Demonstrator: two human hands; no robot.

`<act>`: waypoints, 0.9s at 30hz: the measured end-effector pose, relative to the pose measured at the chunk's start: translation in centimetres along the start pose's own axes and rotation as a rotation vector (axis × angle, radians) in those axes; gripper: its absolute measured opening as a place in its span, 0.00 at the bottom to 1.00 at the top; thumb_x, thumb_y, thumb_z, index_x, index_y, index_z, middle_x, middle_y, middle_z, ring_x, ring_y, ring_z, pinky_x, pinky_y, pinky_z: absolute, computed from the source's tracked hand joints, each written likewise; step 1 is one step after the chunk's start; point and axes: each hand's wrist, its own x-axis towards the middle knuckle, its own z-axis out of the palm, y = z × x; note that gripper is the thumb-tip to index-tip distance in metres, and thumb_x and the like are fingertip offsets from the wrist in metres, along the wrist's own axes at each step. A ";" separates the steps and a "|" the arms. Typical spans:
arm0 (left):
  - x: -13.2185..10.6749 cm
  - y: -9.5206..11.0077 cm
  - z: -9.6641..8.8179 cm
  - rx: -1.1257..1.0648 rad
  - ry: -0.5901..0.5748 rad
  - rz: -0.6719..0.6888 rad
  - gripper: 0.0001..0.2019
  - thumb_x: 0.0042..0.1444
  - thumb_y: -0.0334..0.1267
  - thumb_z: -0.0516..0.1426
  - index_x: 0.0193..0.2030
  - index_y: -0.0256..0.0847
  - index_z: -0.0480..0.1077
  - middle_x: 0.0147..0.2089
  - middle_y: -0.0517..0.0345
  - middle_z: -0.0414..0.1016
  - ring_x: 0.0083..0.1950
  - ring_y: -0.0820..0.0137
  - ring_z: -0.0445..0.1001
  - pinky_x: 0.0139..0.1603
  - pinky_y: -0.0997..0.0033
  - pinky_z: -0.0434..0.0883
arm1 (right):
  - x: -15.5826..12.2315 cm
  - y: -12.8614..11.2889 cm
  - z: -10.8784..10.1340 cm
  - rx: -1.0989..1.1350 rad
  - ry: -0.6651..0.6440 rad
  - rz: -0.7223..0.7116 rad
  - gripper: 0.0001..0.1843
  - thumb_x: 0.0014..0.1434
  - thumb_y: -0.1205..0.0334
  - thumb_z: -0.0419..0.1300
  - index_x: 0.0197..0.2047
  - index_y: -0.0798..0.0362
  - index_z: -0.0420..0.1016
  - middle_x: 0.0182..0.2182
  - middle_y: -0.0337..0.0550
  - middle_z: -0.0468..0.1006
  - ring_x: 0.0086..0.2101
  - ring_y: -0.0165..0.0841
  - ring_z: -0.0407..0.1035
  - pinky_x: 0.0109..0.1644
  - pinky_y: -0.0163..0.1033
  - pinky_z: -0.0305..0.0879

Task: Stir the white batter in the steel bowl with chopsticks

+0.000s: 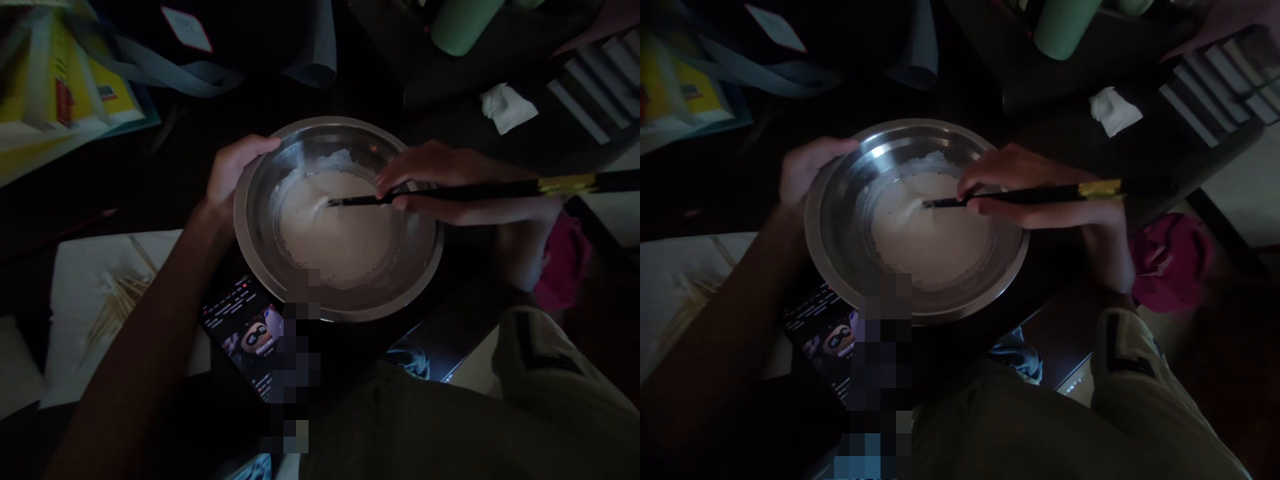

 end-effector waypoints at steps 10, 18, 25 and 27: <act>-0.1 0.0 0.1 0.017 0.008 -0.003 0.19 0.67 0.34 0.44 0.42 0.30 0.76 0.18 0.60 0.71 0.22 0.73 0.73 0.26 0.77 0.68 | 0.7 0.3 -0.2 0.203 -0.219 -0.222 0.13 0.69 0.59 0.54 0.52 0.55 0.73 0.49 0.46 0.79 0.51 0.32 0.72 0.55 0.40 0.68; -0.5 0.2 0.5 0.000 -0.044 0.000 0.20 0.67 0.33 0.43 0.36 0.31 0.75 0.16 0.60 0.68 0.18 0.75 0.69 0.21 0.78 0.67 | -1.2 1.0 -1.5 -0.007 -0.027 0.005 0.13 0.69 0.56 0.54 0.49 0.53 0.75 0.48 0.46 0.79 0.51 0.37 0.71 0.54 0.46 0.68; 0.0 0.0 -0.1 -0.002 -0.123 0.023 0.17 0.66 0.34 0.45 0.42 0.33 0.75 0.18 0.60 0.70 0.27 0.69 0.77 0.28 0.75 0.72 | 0.6 0.0 0.5 0.105 -0.080 -0.186 0.14 0.70 0.58 0.53 0.52 0.57 0.73 0.50 0.47 0.79 0.52 0.34 0.71 0.58 0.43 0.66; 0.0 -0.1 -0.1 0.005 -0.130 0.030 0.17 0.66 0.34 0.45 0.41 0.31 0.74 0.18 0.61 0.69 0.25 0.71 0.75 0.27 0.76 0.71 | 0.4 0.2 0.4 0.005 -0.003 -0.082 0.14 0.70 0.58 0.52 0.52 0.55 0.72 0.50 0.46 0.78 0.52 0.34 0.71 0.60 0.45 0.65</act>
